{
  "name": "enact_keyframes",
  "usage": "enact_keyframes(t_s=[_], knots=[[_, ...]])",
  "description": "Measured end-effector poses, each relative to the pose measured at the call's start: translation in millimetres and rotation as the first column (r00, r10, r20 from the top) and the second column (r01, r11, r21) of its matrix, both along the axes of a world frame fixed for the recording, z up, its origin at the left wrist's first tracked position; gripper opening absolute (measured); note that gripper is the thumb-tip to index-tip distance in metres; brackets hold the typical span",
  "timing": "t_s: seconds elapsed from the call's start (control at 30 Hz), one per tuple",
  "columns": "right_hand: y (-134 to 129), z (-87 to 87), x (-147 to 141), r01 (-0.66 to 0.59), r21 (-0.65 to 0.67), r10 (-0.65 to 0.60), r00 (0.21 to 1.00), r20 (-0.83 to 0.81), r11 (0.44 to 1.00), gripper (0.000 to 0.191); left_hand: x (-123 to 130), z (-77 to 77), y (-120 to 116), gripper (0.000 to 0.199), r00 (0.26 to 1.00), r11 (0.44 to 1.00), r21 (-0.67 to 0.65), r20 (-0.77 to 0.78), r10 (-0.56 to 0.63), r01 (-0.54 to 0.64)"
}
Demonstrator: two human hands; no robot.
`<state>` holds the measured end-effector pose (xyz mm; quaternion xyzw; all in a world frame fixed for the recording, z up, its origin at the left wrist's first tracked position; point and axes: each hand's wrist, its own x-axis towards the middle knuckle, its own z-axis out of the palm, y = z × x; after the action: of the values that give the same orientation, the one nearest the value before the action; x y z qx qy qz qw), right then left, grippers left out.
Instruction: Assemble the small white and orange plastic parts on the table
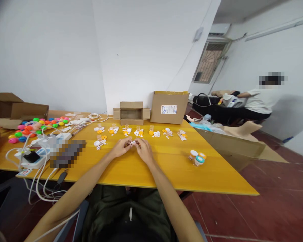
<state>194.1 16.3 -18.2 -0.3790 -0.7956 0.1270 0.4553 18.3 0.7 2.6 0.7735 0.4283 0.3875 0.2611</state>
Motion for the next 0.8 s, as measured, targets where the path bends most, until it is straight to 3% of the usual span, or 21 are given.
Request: enact_keyframes(t_s=[0.37, 0.8], knots=[[-2.1, 3.7, -1.6, -0.018, -0.023, 0.016, 0.997, -0.072, 1.0, 0.017, 1.3, -0.6, 3.2, 0.005, 0.999, 0.999, -0.038, 0.05, 0.018, -0.016], [-4.0, 7.0, -1.0, -0.008, -0.024, 0.007, 0.998, -0.061, 1.0, 0.019, 1.8, -0.1, 1.6, 0.032, 0.987, 0.993, -0.077, 0.145, -0.074, 0.086]])
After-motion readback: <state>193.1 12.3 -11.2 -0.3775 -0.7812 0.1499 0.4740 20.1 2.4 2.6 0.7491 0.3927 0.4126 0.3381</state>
